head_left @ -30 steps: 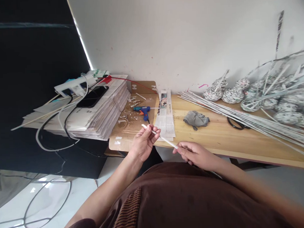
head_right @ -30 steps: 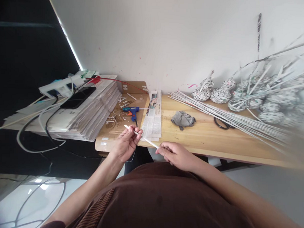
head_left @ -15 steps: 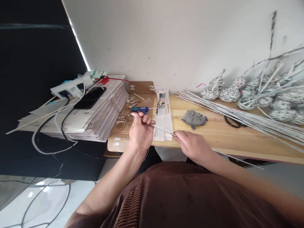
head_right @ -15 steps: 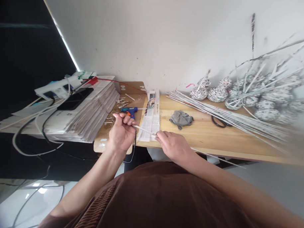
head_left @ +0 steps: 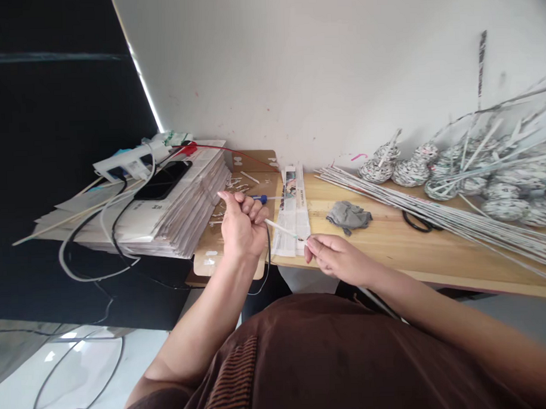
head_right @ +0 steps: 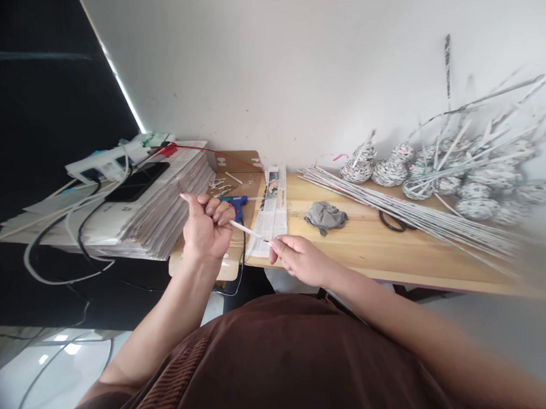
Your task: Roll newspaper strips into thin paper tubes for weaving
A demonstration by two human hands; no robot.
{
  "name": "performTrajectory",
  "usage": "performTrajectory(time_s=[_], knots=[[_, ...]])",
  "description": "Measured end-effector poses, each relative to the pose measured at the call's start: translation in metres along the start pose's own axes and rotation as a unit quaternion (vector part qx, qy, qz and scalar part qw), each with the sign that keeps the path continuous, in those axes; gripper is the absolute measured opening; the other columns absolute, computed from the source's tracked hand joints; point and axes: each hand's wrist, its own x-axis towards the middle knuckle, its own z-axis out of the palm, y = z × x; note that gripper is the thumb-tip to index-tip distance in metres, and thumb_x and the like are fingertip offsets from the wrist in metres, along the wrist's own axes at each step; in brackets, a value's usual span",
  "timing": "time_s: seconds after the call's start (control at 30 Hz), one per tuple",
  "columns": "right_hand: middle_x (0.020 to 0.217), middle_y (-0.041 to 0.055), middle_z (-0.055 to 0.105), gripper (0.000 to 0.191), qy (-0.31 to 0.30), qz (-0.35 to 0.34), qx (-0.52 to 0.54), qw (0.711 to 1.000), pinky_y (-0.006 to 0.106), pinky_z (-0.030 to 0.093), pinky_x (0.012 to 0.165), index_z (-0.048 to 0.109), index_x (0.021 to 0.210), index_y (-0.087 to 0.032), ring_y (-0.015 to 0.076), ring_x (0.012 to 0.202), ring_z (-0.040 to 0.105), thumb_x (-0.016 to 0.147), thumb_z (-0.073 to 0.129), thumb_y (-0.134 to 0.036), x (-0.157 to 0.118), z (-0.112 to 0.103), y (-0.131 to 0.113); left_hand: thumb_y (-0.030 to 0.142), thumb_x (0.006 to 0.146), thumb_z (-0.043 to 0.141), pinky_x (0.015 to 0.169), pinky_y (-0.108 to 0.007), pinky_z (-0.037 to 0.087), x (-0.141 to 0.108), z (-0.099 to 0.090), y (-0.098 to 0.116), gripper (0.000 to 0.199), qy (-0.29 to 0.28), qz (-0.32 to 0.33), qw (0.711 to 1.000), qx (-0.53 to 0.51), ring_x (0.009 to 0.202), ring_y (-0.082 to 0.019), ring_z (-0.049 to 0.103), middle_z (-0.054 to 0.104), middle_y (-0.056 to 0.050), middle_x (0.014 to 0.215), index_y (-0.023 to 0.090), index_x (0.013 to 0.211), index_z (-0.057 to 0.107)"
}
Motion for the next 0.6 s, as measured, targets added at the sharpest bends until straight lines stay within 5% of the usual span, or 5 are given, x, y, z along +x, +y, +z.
performTrajectory(time_s=[0.1, 0.23, 0.3, 0.47, 0.6], knots=[[0.052, -0.0091, 0.025, 0.042, -0.13, 0.068, 0.115, 0.982, 0.021, 0.022, 0.038, 0.051, 0.088, -0.019, 0.0077, 0.037, 0.023, 0.095, 0.031, -0.056, 0.003, -0.002, -0.001, 0.055, 0.089, 0.045, 0.036, -0.017, 0.026, -0.002, 0.001, -0.001, 0.044, -0.016, -0.005, 1.0, -0.003, 0.039, -0.005, 0.027, 0.025, 0.007, 0.051, 0.019, 0.065, 0.043], [0.066, -0.0018, 0.048, 0.036, 0.01, -0.034, -0.025, 0.999, 0.021, 0.033, 0.048, 0.056, 0.095, -0.019, 0.0095, 0.053, 0.044, 0.091, 0.049, -0.054, 0.009, 0.004, -0.008, 0.056, 0.086, 0.049, 0.037, -0.017, 0.027, -0.008, 0.002, -0.005, 0.044, -0.006, -0.004, 1.0, 0.024, 0.04, -0.006, 0.028, 0.026, 0.007, 0.052, 0.019, 0.065, 0.043], [0.064, -0.002, 0.047, 0.036, 0.019, -0.041, -0.023, 0.999, 0.021, 0.032, 0.048, 0.055, 0.086, -0.02, 0.0093, 0.053, 0.042, 0.09, 0.049, -0.054, 0.012, 0.007, -0.01, 0.059, 0.085, 0.049, 0.036, -0.017, 0.025, -0.01, 0.002, -0.006, 0.046, -0.01, -0.005, 0.999, 0.036, 0.04, -0.005, 0.026, 0.024, 0.008, 0.051, 0.019, 0.064, 0.04], [0.047, -0.0116, 0.02, 0.04, -0.22, 0.096, 0.211, 0.948, 0.019, 0.019, 0.036, 0.044, 0.077, -0.021, 0.0066, 0.036, 0.018, 0.093, 0.038, -0.057, 0.019, 0.005, -0.002, 0.063, 0.082, 0.049, 0.035, -0.018, 0.022, -0.014, 0.003, -0.002, 0.051, -0.048, -0.039, 0.998, 0.023, 0.04, -0.006, 0.023, 0.021, 0.008, 0.052, 0.019, 0.062, 0.035], [0.057, -0.0078, 0.04, 0.041, -0.123, 0.019, 0.164, 0.979, 0.019, 0.032, 0.04, 0.053, 0.093, -0.017, 0.0057, 0.041, 0.039, 0.09, 0.047, -0.058, 0.027, 0.009, -0.012, 0.056, 0.088, 0.048, 0.04, -0.017, 0.029, -0.017, 0.002, -0.007, 0.045, -0.052, -0.026, 0.998, 0.024, 0.042, -0.006, 0.026, 0.024, 0.007, 0.055, 0.018, 0.065, 0.042]])
